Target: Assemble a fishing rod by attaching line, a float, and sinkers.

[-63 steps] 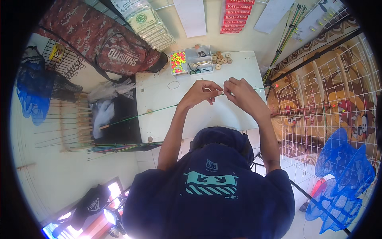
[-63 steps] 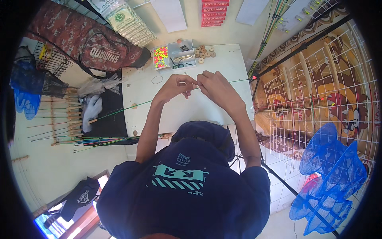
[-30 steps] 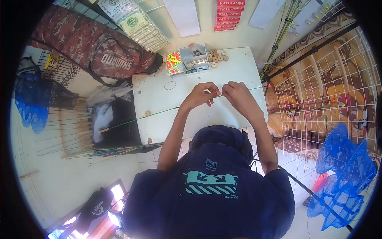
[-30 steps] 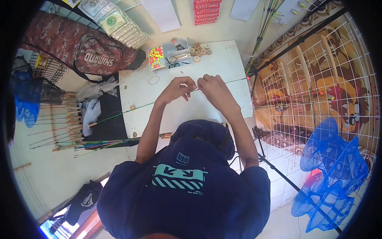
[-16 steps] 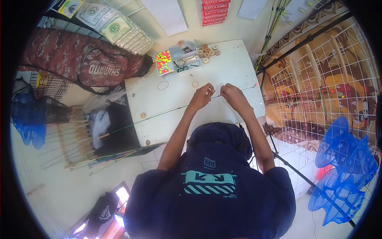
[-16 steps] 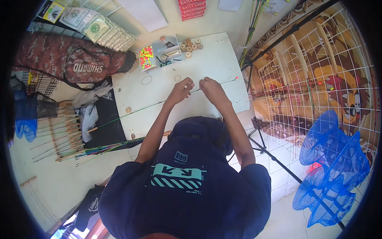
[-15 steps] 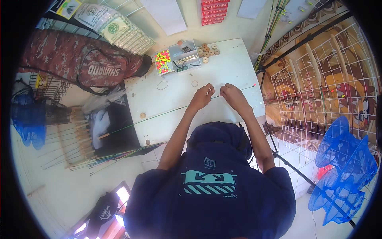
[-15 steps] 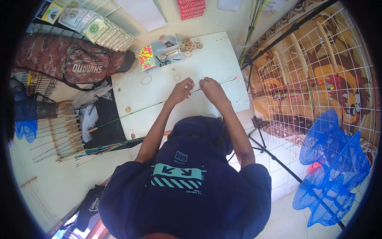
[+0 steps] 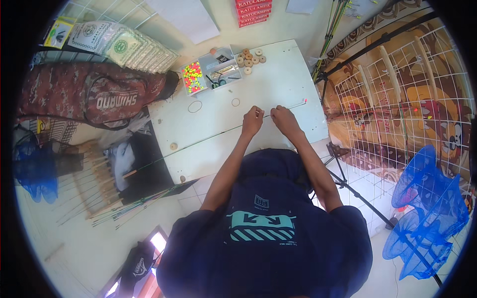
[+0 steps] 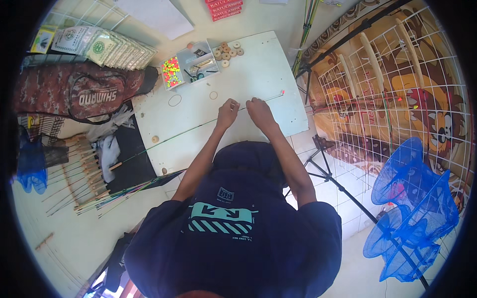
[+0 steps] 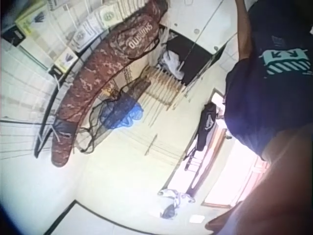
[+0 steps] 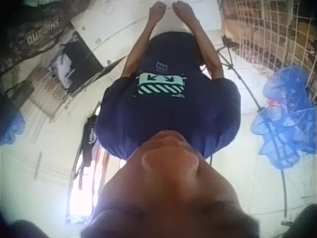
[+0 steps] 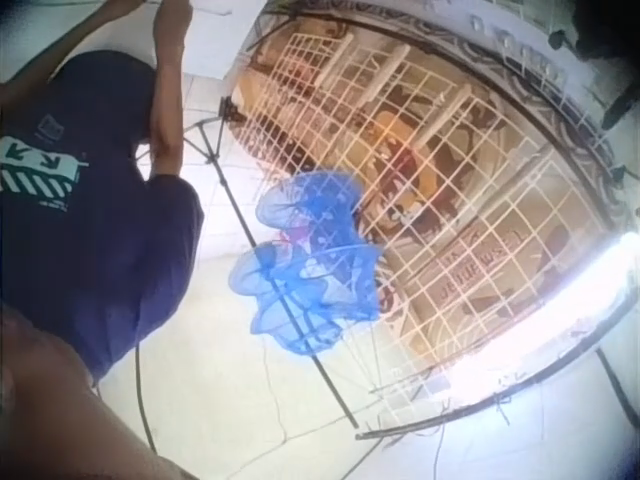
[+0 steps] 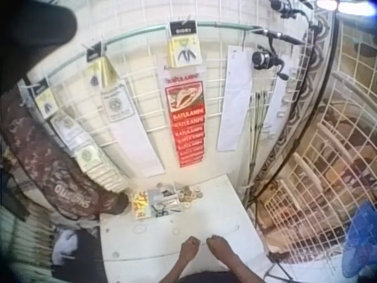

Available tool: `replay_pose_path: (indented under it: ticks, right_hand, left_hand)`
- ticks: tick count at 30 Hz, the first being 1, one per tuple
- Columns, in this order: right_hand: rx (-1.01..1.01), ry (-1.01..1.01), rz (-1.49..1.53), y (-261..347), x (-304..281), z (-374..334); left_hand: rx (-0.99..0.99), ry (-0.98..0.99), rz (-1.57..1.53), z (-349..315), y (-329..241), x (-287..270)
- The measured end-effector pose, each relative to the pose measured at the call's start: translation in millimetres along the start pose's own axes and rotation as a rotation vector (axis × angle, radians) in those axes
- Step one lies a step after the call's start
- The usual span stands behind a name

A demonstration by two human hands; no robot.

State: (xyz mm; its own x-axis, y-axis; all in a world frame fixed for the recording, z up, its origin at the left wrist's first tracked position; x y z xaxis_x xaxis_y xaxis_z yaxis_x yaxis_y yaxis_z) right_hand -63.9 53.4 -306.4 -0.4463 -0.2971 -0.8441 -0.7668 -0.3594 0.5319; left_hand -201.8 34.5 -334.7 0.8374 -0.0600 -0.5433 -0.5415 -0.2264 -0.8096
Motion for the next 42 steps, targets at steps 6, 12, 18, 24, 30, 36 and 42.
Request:
replay_pose_path:
  ticks: [6, 12, 18, 24, 30, 36, 42]
  right_hand:
    - [-0.111, -0.026, 0.16, 2, 0, 1]
    - [-0.082, 0.068, 0.233, 2, -9, 7]
    - [-0.128, 0.018, 0.235, 5, -22, 21]
    - [-0.026, 0.138, 0.469, -9, -14, 28]
    - [-0.262, 0.13, 0.441, -11, -15, 36]
    - [-0.203, 0.395, 0.576, -3, -21, 50]
    - [-0.324, 0.389, 0.541, 23, -36, 49]
  left_hand:
    - [-0.313, -0.097, -0.377, 0, 19, 17]
    - [-0.288, -0.125, -0.424, -6, 1, 15]
    - [-0.004, -0.154, -0.264, -7, -4, 12]
    - [-0.056, -0.097, -0.307, -10, -10, 1]
    - [-0.021, -0.088, -0.307, -19, -24, -5]
    - [-0.018, -0.154, -0.334, -30, -36, -18]
    - [0.011, -0.284, -0.422, -45, -41, -36]
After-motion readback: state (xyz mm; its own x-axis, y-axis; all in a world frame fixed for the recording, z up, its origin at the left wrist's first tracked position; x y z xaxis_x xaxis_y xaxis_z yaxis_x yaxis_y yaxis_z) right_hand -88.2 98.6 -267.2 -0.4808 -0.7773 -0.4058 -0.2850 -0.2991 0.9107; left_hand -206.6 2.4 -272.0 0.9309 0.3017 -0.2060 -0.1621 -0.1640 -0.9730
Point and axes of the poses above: each hand's wrist, its own z-axis towards the middle knuckle, its own x-axis out of the palm, y = z × x, the point moved 6 cm from there along z, towards the middle knuckle
